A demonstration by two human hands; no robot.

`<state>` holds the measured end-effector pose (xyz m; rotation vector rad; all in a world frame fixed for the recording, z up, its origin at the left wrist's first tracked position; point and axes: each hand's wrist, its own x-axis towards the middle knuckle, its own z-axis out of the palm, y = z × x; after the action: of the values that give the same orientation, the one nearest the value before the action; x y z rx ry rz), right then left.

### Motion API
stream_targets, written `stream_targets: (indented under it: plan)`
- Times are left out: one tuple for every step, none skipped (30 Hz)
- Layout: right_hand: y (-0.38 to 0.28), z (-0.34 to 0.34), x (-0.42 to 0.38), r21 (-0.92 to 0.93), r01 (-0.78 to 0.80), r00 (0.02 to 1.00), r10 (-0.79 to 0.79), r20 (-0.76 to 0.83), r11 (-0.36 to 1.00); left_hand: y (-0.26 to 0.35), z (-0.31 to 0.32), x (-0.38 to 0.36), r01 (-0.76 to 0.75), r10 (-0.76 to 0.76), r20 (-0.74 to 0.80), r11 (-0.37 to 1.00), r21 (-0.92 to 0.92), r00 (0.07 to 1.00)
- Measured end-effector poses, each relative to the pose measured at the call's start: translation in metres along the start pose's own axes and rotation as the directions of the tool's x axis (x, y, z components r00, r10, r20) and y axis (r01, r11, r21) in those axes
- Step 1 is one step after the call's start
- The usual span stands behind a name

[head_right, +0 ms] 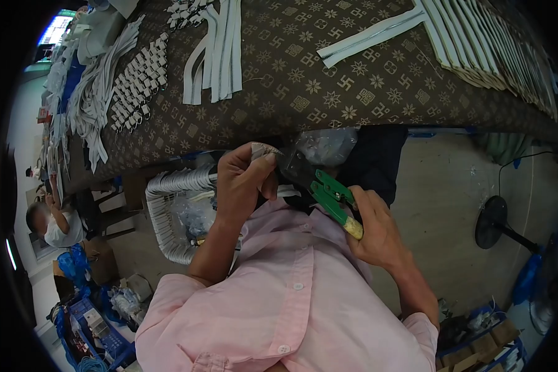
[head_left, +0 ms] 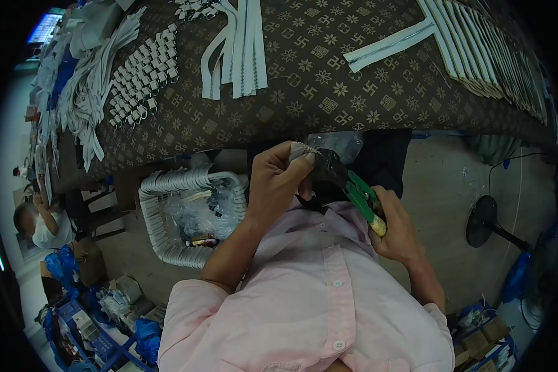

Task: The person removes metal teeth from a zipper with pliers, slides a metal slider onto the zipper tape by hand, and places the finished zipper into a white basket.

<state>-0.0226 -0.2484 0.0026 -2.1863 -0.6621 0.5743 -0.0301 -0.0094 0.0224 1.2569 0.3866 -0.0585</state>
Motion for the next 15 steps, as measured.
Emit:
stream_targets:
  plan:
    - [0.004, 0.002, -0.002, 0.018, -0.005, 1.000, 0.005, -0.024, 1.000, -0.002, -0.001, 0.000, 0.008, -0.008, 0.005, 1.000, -0.013, 1.000]
    - [0.007, 0.005, -0.003, 0.037, -0.009, 0.999, 0.011, -0.051, 0.999, -0.003, -0.001, 0.001, 0.015, -0.015, 0.012, 1.000, -0.025, 1.000]
    - [0.011, 0.010, -0.003, 0.037, -0.010, 0.998, 0.012, -0.054, 0.999, -0.003, 0.000, 0.003, 0.015, -0.014, 0.015, 1.000, -0.024, 1.000]
    - [0.014, 0.016, -0.005, 0.115, 0.019, 0.997, -0.010, -0.078, 0.993, -0.003, 0.002, 0.003, 0.012, -0.012, 0.016, 1.000, -0.014, 1.000]
    - [0.013, 0.019, -0.005, 0.189, 0.052, 0.994, -0.033, -0.102, 0.981, -0.004, 0.003, 0.003, 0.006, -0.006, 0.013, 1.000, -0.005, 1.000]
    - [0.012, 0.015, -0.002, 0.186, 0.059, 0.994, -0.040, -0.104, 0.981, -0.003, 0.003, 0.004, -0.002, 0.002, 0.012, 1.000, -0.005, 1.000]
    - [0.008, 0.010, -0.001, 0.249, -0.012, 0.999, 0.021, -0.032, 0.969, -0.004, 0.001, 0.004, 0.005, -0.005, 0.023, 1.000, -0.026, 1.000]
    - [0.005, 0.007, 0.000, 0.306, -0.091, 0.996, 0.082, 0.044, 0.947, -0.005, 0.001, 0.004, 0.017, -0.015, 0.035, 0.999, -0.046, 0.999]
    - [0.003, 0.008, -0.001, 0.305, -0.090, 0.996, 0.081, 0.042, 0.948, -0.005, 0.000, 0.004, 0.014, -0.012, 0.037, 0.999, -0.047, 0.999]
    - [0.002, 0.009, -0.002, 0.281, -0.093, 0.995, 0.101, -0.013, 0.955, -0.005, 0.000, 0.005, 0.008, -0.005, 0.039, 0.996, -0.083, 0.999]
    - [0.000, 0.010, -0.003, 0.260, -0.099, 0.990, 0.121, -0.068, 0.960, -0.005, -0.001, 0.005, 0.006, -0.001, 0.041, 0.993, -0.117, 0.999]
    - [0.001, 0.011, -0.003, 0.260, -0.097, 0.990, 0.119, -0.070, 0.961, -0.004, -0.001, 0.005, 0.004, 0.001, 0.042, 0.993, -0.116, 0.999]
    - [0.003, 0.011, -0.002, 0.163, 0.035, 0.987, -0.009, -0.158, 0.986, -0.004, 0.000, 0.006, 0.012, -0.009, 0.029, 0.993, -0.117, 1.000]
    - [0.004, 0.012, -0.002, 0.054, 0.158, 0.963, -0.141, -0.231, 0.986, -0.004, 0.000, 0.006, 0.024, -0.022, 0.018, 0.993, -0.118, 1.000]
    - [0.004, 0.013, -0.002, 0.053, 0.154, 0.962, -0.138, -0.234, 0.987, -0.005, 0.000, 0.006, 0.026, -0.024, 0.023, 0.993, -0.118, 0.999]
